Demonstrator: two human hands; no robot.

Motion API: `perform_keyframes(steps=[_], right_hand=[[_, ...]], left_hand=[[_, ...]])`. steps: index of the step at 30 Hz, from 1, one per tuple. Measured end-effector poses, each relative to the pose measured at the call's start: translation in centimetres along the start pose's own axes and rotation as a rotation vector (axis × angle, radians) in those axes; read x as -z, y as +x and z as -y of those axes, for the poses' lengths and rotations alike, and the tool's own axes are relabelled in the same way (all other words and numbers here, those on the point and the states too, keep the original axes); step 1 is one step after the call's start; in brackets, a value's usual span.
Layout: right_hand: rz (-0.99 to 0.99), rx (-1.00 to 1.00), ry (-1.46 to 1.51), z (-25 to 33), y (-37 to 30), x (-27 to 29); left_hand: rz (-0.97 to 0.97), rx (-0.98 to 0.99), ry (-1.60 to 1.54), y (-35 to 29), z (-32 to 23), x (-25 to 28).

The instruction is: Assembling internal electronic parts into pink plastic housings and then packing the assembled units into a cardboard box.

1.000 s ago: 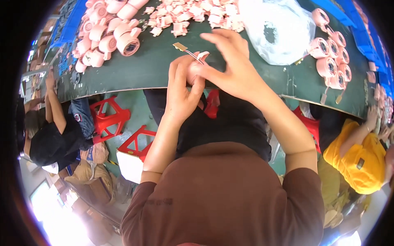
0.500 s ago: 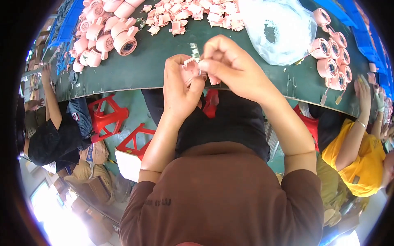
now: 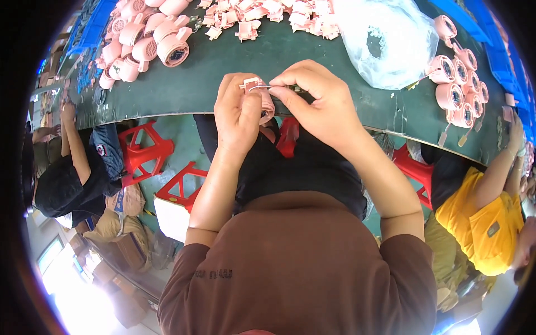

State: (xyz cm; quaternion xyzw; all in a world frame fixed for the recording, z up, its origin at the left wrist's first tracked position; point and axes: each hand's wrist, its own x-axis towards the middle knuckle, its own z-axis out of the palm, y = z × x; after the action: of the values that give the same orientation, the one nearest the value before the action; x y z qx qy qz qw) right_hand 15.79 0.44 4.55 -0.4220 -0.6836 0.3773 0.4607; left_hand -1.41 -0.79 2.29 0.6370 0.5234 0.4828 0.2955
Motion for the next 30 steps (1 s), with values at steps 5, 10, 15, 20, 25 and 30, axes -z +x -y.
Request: perform_keyframes(steps=[5,10,15,20,25,30], right_hand=[[-0.062,0.021,-0.027,-0.1,0.1,-1.8],[-0.056,0.040,-0.087,0.1,0.5,-2.3],[0.203,-0.036,0.000,-0.2,2.6,-0.7],[0.145,0.125,-0.255,-2.3,8.9,-1.0],[0.216,0.409,-0.758,-4.9,12.2,-3.9],[0.208,0.309,-0.748,-4.7,11.9,-2.7]], left_hand=[[0.020,0.013,-0.022,0.2,0.0,0.2],[0.086,-0.029,-0.019,0.6,0.2,1.1],[0.066,0.008,-0.051,0.3,0.3,1.8],[0.028,0.071,-0.111,0.3,0.6,1.9],[-0.012,0.198,-0.249,0.5,1.5,2.5],[-0.025,0.314,-0.361,0.1,2.1,3.7]])
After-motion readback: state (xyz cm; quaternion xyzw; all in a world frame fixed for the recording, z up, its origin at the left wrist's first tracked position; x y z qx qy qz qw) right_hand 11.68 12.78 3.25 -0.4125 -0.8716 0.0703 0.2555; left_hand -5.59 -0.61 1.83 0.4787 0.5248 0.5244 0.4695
